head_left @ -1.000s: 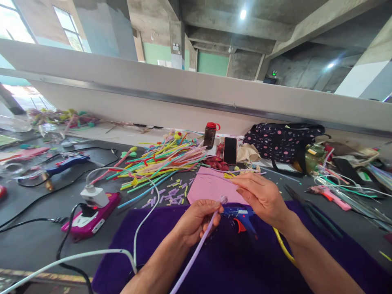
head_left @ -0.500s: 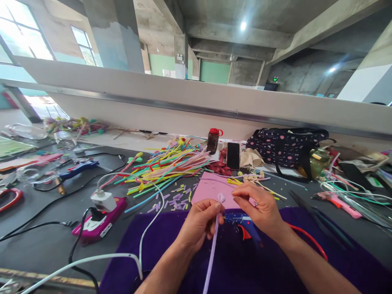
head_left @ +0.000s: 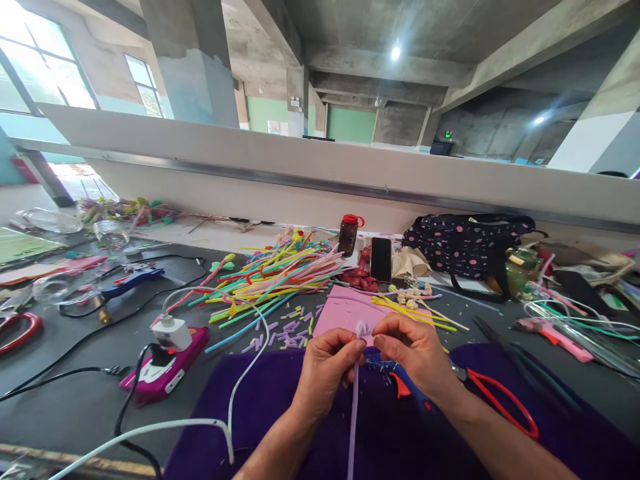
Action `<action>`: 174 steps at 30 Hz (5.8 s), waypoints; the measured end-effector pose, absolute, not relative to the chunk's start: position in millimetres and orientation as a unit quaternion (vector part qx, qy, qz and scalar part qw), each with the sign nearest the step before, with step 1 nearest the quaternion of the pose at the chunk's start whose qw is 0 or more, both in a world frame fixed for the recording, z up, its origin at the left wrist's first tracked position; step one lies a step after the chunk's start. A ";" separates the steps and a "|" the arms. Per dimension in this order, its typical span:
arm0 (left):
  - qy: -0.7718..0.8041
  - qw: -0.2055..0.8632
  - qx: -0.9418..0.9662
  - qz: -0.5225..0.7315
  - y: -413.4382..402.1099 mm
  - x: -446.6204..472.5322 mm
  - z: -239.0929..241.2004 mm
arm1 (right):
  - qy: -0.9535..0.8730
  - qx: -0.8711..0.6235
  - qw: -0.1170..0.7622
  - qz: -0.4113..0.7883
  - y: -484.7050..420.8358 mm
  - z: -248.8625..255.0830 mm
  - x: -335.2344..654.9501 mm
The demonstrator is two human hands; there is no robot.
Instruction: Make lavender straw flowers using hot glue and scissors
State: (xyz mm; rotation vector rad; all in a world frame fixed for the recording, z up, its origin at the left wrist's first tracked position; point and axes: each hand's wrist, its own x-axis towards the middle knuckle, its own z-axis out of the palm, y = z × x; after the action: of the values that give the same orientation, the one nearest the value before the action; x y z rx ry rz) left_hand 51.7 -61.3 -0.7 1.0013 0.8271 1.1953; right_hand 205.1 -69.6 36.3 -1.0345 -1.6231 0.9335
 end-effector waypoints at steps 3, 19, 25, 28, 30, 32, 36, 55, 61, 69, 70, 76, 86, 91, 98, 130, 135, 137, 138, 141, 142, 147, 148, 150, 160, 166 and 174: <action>0.365 0.633 0.441 0.522 -61.2 51.6 -1.7 | -0.657 -0.427 0.482 0.392 -69.9 36.6 203.9; 0.376 0.618 0.470 0.506 -61.1 52.9 0.2 | -0.650 -0.444 0.474 0.393 -66.7 32.9 203.3; 0.386 0.618 0.468 0.501 -60.8 53.3 -0.5 | -0.656 -0.441 0.472 0.391 -65.9 32.1 203.7; 0.389 0.610 0.477 0.499 -60.5 53.4 -1.7 | -0.656 -0.443 0.475 0.385 -66.0 31.8 203.7; 0.390 0.604 0.482 0.501 -60.5 53.5 -1.8 | -0.658 -0.447 0.477 0.374 -66.1 31.4 203.6; 0.393 0.601 0.484 0.501 -60.9 53.7 -1.2 | -0.663 -0.451 0.475 0.363 -66.0 30.9 203.4; 0.400 0.598 0.485 0.498 -61.8 54.1 0.7 | -0.674 -0.456 0.469 0.342 -65.4 30.1 203.5; 0.362 0.660 0.435 0.493 -56.8 50.6 -3.1 | -0.688 -0.435 0.485 0.321 -64.8 25.3 206.6; 0.278 0.776 0.324 0.464 -51.0 45.9 -9.0 | -0.679 -0.417 0.488 0.356 -66.4 23.9 204.2; 0.234 0.809 0.306 0.445 -48.9 47.0 -13.7 | -0.699 -0.420 0.474 0.332 -66.7 22.4 204.2; 0.237 0.808 0.307 0.444 -49.0 47.1 -13.6 | -0.700 -0.421 0.475 0.327 -66.7 22.6 204.6; 0.262 0.797 0.320 0.439 -50.5 47.4 -10.6 | -0.664 -0.446 0.511 0.313 -65.5 28.0 205.2; 0.329 0.768 0.364 0.411 -51.2 49.4 -6.2 | -0.627 -0.419 0.482 0.445 -59.8 27.8 203.4; 0.337 0.747 0.397 0.414 -51.8 49.8 -7.2 | -0.630 -0.421 0.473 0.449 -58.6 26.9 204.0; 0.345 0.717 0.428 0.429 -54.9 54.4 -5.5 | -0.649 -0.433 0.457 0.428 -58.6 26.3 204.8; 0.325 0.772 0.375 0.396 -52.5 48.3 -4.2 | -0.636 -0.419 0.477 0.439 -56.4 26.0 205.7; 0.277 0.801 0.300 0.439 -50.3 44.4 -5.4 | -0.613 -0.408 0.503 0.452 -54.5 25.9 205.4; 0.271 0.795 0.282 0.465 -50.8 44.5 -6.2 | -0.605 -0.410 0.502 0.462 -56.8 24.3 203.6; 0.271 0.792 0.274 0.474 -51.2 44.7 -6.7 | -0.604 -0.412 0.497 0.468 -58.4 23.4 202.4; 0.268 0.788 0.257 0.491 -51.9 44.9 -8.1 | -0.611 -0.410 0.470 0.487 -64.1 19.7 197.6; 0.268 0.787 0.253 0.495 -52.0 44.9 -8.4 | -0.617 -0.405 0.459 0.495 -65.9 18.3 195.6; 0.299 0.762 0.272 0.505 -52.9 46.7 -8.5 | -0.630 -0.380 0.420 0.532 -71.2 10.2 184.4; 0.306 0.752 0.284 0.510 -53.4 47.5 -8.3 | -0.630 -0.377 0.417 0.536 -71.3 8.8 182.6; 0.313 0.724 0.322 0.523 -55.1 49.3 -7.9 | -0.626 -0.373 0.418 0.542 -70.7 6.6 179.8; 0.276 0.681 0.414 0.537 -60.6 48.7 -2.2 | -0.601 -0.336 0.422 0.590 -67.0 3.7 181.6; 0.241 0.715 0.413 0.511 -62.2 48.3 -2.1 | -0.571 -0.310 0.389 0.654 -63.8 0.5 188.4; 0.255 0.728 0.390 0.502 -58.5 48.3 -4.7 | -0.604 -0.343 0.352 0.627 -66.5 6.1 190.7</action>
State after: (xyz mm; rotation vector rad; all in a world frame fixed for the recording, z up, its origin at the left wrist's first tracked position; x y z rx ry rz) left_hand 48.3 -58.5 -4.7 0.8594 0.5618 1.1071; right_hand 190.7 -66.5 6.1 -0.8868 -1.5642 1.6231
